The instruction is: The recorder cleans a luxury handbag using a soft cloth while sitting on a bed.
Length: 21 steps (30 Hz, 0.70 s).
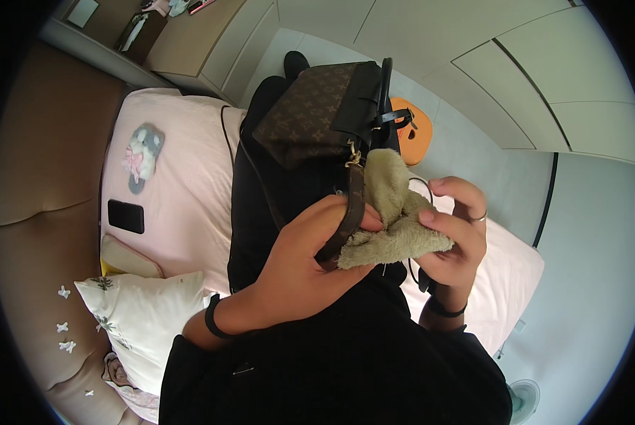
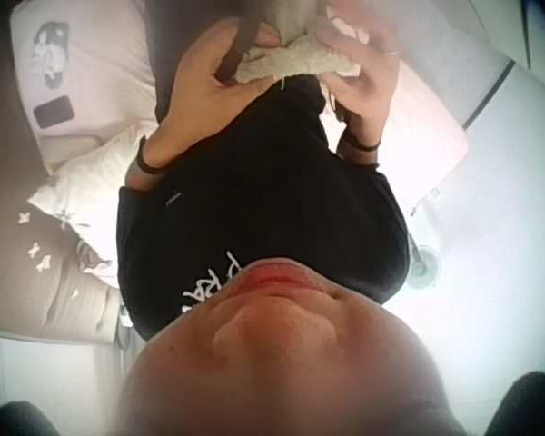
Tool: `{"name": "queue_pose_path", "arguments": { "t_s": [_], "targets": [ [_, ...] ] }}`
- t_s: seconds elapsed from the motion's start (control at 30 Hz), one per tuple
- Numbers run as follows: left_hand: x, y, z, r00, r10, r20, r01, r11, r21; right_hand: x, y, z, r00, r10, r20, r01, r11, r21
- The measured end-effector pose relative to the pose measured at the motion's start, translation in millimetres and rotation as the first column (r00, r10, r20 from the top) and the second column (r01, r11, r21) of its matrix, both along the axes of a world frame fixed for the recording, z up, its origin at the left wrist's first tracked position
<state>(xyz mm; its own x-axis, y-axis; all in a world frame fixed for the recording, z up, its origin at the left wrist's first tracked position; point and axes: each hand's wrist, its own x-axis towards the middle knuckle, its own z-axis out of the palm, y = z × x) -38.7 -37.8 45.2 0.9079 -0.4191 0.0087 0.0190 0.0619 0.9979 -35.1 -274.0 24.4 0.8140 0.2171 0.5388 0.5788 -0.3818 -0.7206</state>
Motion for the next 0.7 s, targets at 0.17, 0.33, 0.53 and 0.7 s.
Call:
{"name": "queue_pose_path", "arguments": {
  "t_s": [0.17, 0.33, 0.53, 0.7],
  "targets": [
    [-1.7, 4.3, -0.4, 1.000, 0.016, 0.022, -0.016, 1.000, -0.020, -1.3, 0.5, 2.0, 0.987, 0.150, 0.048, -0.154, 0.983, 0.096],
    [1.5, 11.8, 15.9, 0.984, -0.061, -0.167, 0.064, 0.998, 0.011, -16.4, -0.4, 3.9, 0.978, 0.202, -0.056, -0.149, 0.857, 0.493],
    [4.0, 4.7, 8.2, 0.992, -0.123, -0.036, 0.120, 0.990, -0.069, -20.3, 9.6, 5.2, 0.942, 0.297, -0.159, -0.142, 0.779, 0.611],
    [-0.5, 3.8, 4.6, 0.965, -0.207, -0.162, 0.211, 0.977, 0.008, -16.3, 13.3, 16.8, 0.946, 0.242, -0.214, -0.075, 0.810, 0.582]
  ]
}}
